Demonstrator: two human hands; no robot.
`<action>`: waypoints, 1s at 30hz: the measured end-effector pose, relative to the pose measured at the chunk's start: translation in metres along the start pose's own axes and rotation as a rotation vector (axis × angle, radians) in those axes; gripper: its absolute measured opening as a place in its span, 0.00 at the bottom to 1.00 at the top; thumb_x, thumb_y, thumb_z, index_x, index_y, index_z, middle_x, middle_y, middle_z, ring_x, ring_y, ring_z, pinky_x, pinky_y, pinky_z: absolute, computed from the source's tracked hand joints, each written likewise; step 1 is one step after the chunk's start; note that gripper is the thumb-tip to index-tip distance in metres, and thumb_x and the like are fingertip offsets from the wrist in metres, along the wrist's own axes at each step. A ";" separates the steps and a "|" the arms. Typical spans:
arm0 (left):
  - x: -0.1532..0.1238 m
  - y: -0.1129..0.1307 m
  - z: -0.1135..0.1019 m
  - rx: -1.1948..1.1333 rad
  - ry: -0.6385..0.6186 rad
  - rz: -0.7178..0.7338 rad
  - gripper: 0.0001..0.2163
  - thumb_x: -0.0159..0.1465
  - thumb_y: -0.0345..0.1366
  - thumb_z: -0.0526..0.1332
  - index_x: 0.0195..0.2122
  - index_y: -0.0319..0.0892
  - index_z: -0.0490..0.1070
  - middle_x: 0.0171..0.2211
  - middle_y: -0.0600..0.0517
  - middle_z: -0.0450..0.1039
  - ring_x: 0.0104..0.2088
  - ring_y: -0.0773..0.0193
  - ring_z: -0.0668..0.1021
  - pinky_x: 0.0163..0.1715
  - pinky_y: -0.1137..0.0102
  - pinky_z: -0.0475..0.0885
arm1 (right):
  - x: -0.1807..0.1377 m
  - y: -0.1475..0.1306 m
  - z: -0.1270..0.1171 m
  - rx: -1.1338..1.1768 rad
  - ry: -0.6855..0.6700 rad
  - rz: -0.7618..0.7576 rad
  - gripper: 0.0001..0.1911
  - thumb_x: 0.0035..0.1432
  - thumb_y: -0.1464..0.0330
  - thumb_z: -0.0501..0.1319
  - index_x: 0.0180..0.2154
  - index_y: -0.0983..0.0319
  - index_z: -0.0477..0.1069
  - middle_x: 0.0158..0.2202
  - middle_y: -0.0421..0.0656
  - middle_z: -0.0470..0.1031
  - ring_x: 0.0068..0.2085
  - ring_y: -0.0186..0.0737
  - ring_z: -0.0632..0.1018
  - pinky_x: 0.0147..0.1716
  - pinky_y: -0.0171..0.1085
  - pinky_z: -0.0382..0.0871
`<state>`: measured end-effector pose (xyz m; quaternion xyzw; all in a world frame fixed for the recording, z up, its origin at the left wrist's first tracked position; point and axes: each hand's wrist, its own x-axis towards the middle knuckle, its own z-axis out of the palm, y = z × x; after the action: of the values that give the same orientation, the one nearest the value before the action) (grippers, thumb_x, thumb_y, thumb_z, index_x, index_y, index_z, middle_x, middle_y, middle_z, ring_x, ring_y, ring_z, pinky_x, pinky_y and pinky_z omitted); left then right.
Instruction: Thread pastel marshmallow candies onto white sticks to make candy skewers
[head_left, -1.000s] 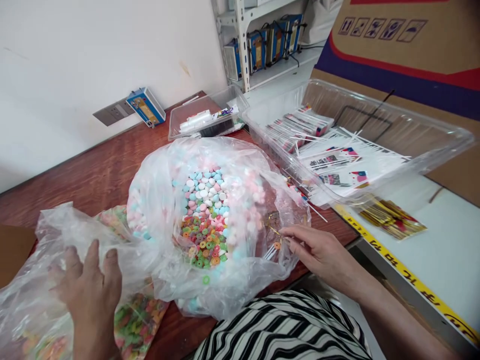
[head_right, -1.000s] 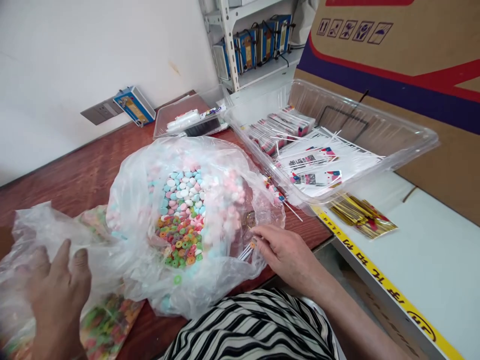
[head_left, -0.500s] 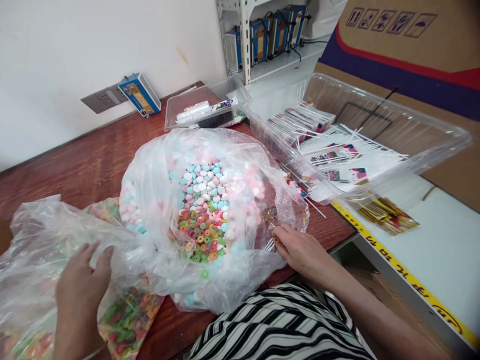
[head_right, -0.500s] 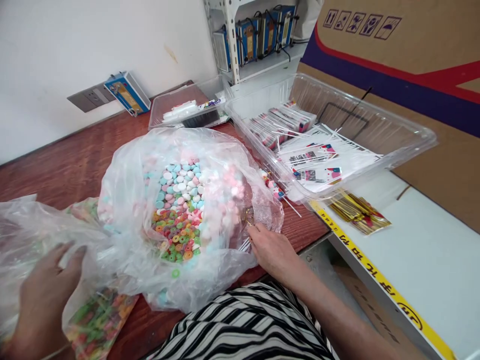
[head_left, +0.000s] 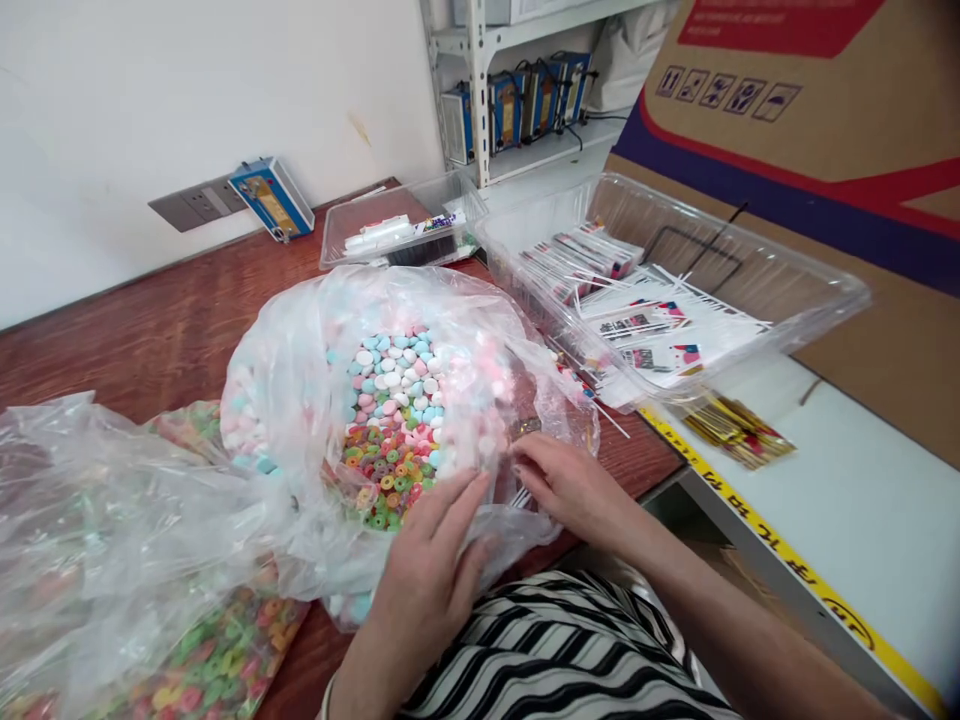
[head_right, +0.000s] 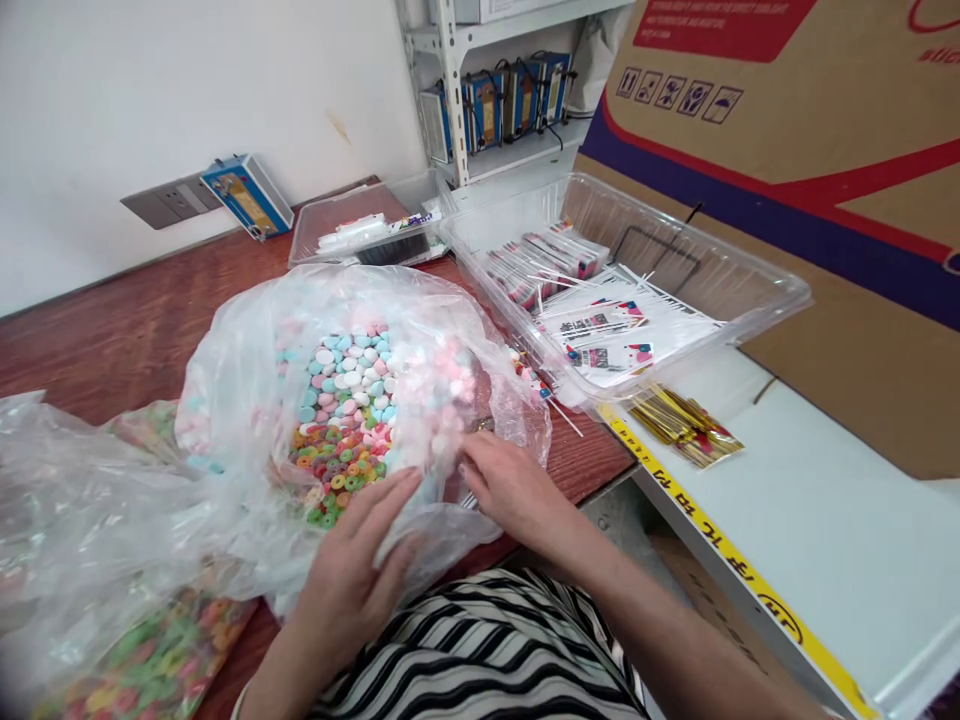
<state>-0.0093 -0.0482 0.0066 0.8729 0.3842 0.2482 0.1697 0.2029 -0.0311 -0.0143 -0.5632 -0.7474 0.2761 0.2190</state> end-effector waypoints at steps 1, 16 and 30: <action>0.000 -0.001 0.007 0.019 -0.135 -0.015 0.19 0.66 0.33 0.57 0.59 0.43 0.64 0.51 0.44 0.73 0.50 0.56 0.75 0.51 0.59 0.71 | -0.005 0.008 0.000 -0.054 -0.058 -0.007 0.06 0.62 0.76 0.56 0.38 0.63 0.70 0.39 0.45 0.74 0.40 0.41 0.74 0.40 0.37 0.66; -0.053 0.003 0.017 -0.043 -0.445 -0.528 0.14 0.69 0.42 0.52 0.30 0.43 0.71 0.32 0.52 0.73 0.33 0.62 0.75 0.35 0.69 0.66 | -0.017 -0.006 0.031 -0.384 -0.183 -0.349 0.04 0.61 0.70 0.60 0.40 0.61 0.72 0.43 0.46 0.74 0.47 0.48 0.70 0.46 0.46 0.61; -0.053 -0.019 0.022 -0.154 0.239 -0.524 0.10 0.68 0.34 0.54 0.49 0.42 0.69 0.41 0.47 0.72 0.35 0.64 0.74 0.37 0.68 0.71 | -0.027 0.044 0.010 -0.085 -0.045 -0.272 0.14 0.63 0.78 0.49 0.45 0.60 0.68 0.53 0.51 0.73 0.53 0.46 0.74 0.49 0.44 0.69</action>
<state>-0.0384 -0.0784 -0.0369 0.6933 0.5938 0.3251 0.2471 0.2353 -0.0489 -0.0509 -0.4589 -0.8326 0.2248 0.2135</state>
